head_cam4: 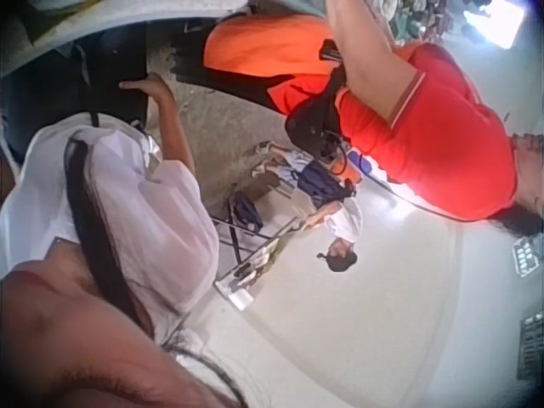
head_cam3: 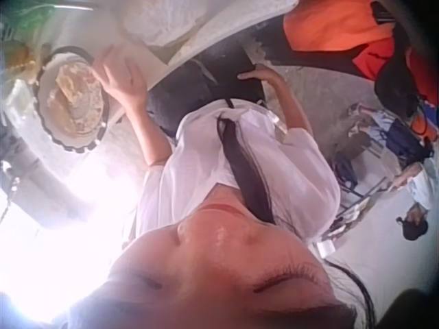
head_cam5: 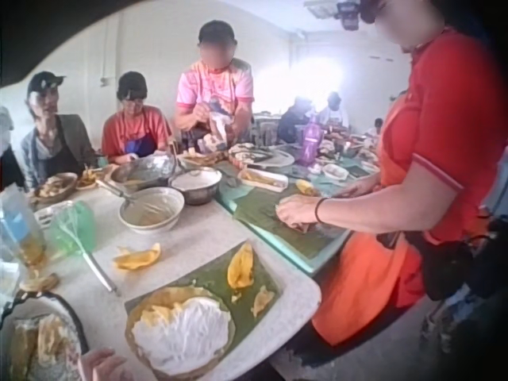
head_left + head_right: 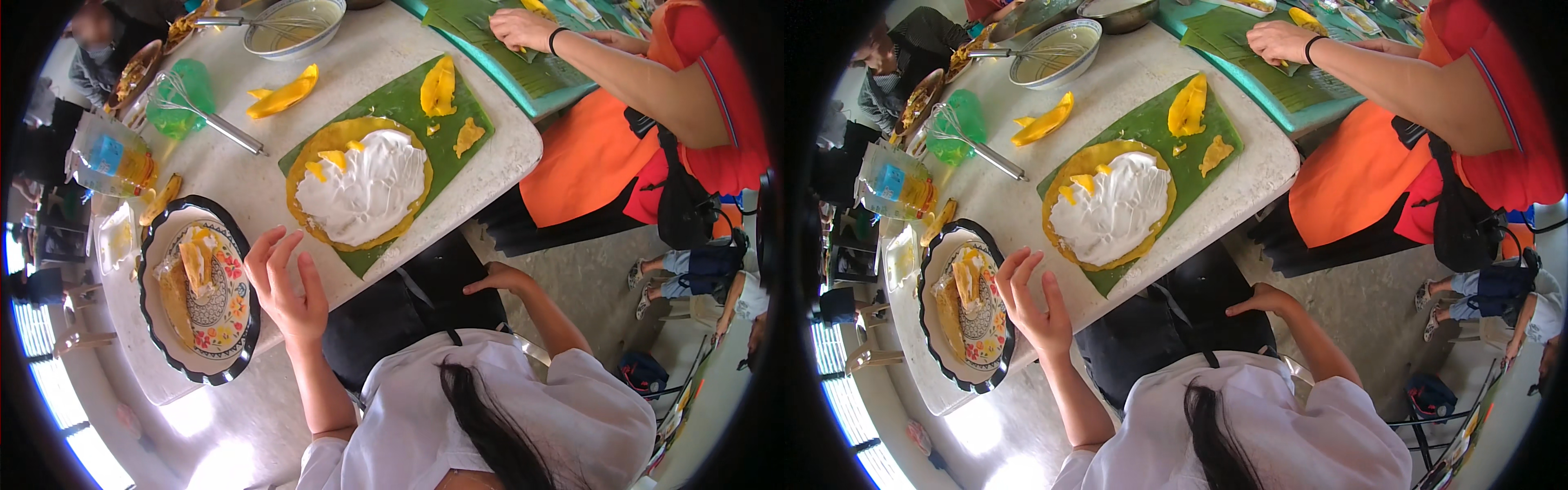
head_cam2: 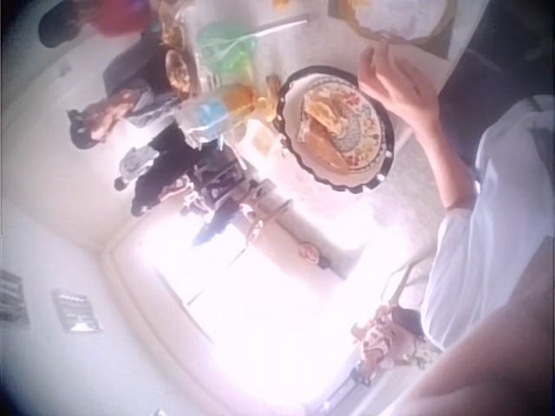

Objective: The person spreads a white creamy substance onto a yellow crepe using a plastic spoon. They then place sliced mango pieces on top of the cream. The person works at a table with other people in the background.

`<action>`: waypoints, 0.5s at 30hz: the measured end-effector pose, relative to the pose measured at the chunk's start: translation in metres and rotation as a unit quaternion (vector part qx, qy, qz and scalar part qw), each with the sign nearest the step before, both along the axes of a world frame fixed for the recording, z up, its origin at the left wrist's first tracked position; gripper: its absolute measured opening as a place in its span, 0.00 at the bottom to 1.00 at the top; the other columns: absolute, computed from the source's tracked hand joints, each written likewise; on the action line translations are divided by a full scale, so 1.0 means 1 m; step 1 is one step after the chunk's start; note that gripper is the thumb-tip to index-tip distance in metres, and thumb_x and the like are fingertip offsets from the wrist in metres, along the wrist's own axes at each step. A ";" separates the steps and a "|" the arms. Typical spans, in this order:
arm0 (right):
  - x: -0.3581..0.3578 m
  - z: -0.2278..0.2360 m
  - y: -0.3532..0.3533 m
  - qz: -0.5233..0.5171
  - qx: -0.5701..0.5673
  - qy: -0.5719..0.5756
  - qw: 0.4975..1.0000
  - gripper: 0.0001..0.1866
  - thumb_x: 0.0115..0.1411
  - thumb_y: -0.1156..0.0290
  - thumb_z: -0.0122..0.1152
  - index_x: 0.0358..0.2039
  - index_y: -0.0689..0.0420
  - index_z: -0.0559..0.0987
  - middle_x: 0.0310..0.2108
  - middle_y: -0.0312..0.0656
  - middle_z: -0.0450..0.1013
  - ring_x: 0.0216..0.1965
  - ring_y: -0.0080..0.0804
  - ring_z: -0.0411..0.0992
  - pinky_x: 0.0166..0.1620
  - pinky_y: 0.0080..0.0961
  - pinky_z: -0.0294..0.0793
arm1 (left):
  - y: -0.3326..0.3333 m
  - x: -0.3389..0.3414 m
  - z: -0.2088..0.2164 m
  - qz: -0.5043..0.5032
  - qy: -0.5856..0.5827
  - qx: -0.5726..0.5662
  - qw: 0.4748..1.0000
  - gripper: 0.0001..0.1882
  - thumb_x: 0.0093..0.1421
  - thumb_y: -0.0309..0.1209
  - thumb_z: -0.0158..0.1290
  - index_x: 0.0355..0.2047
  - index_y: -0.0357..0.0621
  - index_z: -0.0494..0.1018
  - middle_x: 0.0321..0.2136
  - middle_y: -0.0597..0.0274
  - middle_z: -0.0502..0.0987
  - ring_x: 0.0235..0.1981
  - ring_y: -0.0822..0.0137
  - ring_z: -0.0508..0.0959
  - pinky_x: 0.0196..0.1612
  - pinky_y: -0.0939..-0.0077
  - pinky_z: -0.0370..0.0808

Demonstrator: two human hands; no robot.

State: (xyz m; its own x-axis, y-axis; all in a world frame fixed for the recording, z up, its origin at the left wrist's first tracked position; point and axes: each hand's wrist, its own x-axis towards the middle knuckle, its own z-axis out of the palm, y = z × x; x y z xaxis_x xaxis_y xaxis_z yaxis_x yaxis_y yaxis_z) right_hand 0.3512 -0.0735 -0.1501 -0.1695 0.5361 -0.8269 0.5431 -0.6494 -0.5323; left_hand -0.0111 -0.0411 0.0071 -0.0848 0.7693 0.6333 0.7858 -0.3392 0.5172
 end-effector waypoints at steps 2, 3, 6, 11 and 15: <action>0.000 -0.007 0.002 -0.007 -0.005 -0.035 0.999 0.44 0.33 0.50 0.83 0.47 0.67 0.79 0.46 0.54 0.77 0.50 0.45 0.75 0.55 0.25 0.70 | 0.000 0.000 0.001 0.001 0.004 0.002 1.000 0.15 0.58 0.21 0.54 0.47 0.40 0.74 0.48 0.50 0.73 0.49 0.52 0.73 0.55 0.58 0.66; 0.004 -0.015 0.002 -0.011 -0.034 -0.018 0.999 0.42 0.33 0.52 0.82 0.46 0.67 0.80 0.45 0.52 0.77 0.48 0.44 0.75 0.53 0.27 0.71 | 0.000 0.001 0.001 -0.001 0.006 0.002 1.000 0.15 0.58 0.21 0.54 0.47 0.40 0.74 0.48 0.50 0.73 0.49 0.52 0.73 0.55 0.58 0.66; 0.014 -0.035 0.008 -0.037 -0.106 0.019 0.994 0.34 0.35 0.59 0.80 0.43 0.64 0.81 0.41 0.45 0.78 0.44 0.40 0.75 0.47 0.31 0.71 | 0.001 0.000 -0.002 -0.001 0.002 0.006 1.000 0.15 0.58 0.21 0.54 0.47 0.40 0.74 0.47 0.50 0.74 0.49 0.52 0.73 0.56 0.58 0.65; 0.030 -0.085 0.009 -0.093 -0.164 0.015 0.982 0.22 0.43 0.63 0.73 0.41 0.55 0.82 0.40 0.41 0.79 0.48 0.32 0.71 0.50 0.41 0.64 | 0.003 0.002 -0.001 -0.005 0.002 0.010 1.000 0.15 0.58 0.21 0.53 0.47 0.40 0.73 0.47 0.50 0.74 0.49 0.52 0.73 0.56 0.58 0.64; 0.022 -0.096 0.027 -0.123 -0.080 -0.013 0.989 0.38 0.43 0.51 0.74 0.51 0.62 0.78 0.52 0.51 0.74 0.57 0.46 0.68 0.58 0.41 0.65 | 0.002 0.001 -0.002 -0.003 0.003 0.007 1.000 0.15 0.58 0.21 0.53 0.47 0.40 0.73 0.47 0.50 0.74 0.49 0.52 0.73 0.56 0.58 0.64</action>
State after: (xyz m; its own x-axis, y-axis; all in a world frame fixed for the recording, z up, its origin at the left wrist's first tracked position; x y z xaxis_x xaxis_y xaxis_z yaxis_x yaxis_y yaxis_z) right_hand 0.3734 -0.0463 -0.2458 -0.0280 0.4210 -0.9066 0.3705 -0.8380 -0.4006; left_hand -0.0105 -0.0389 0.0051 -0.0764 0.7613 0.6439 0.7867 -0.3507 0.5080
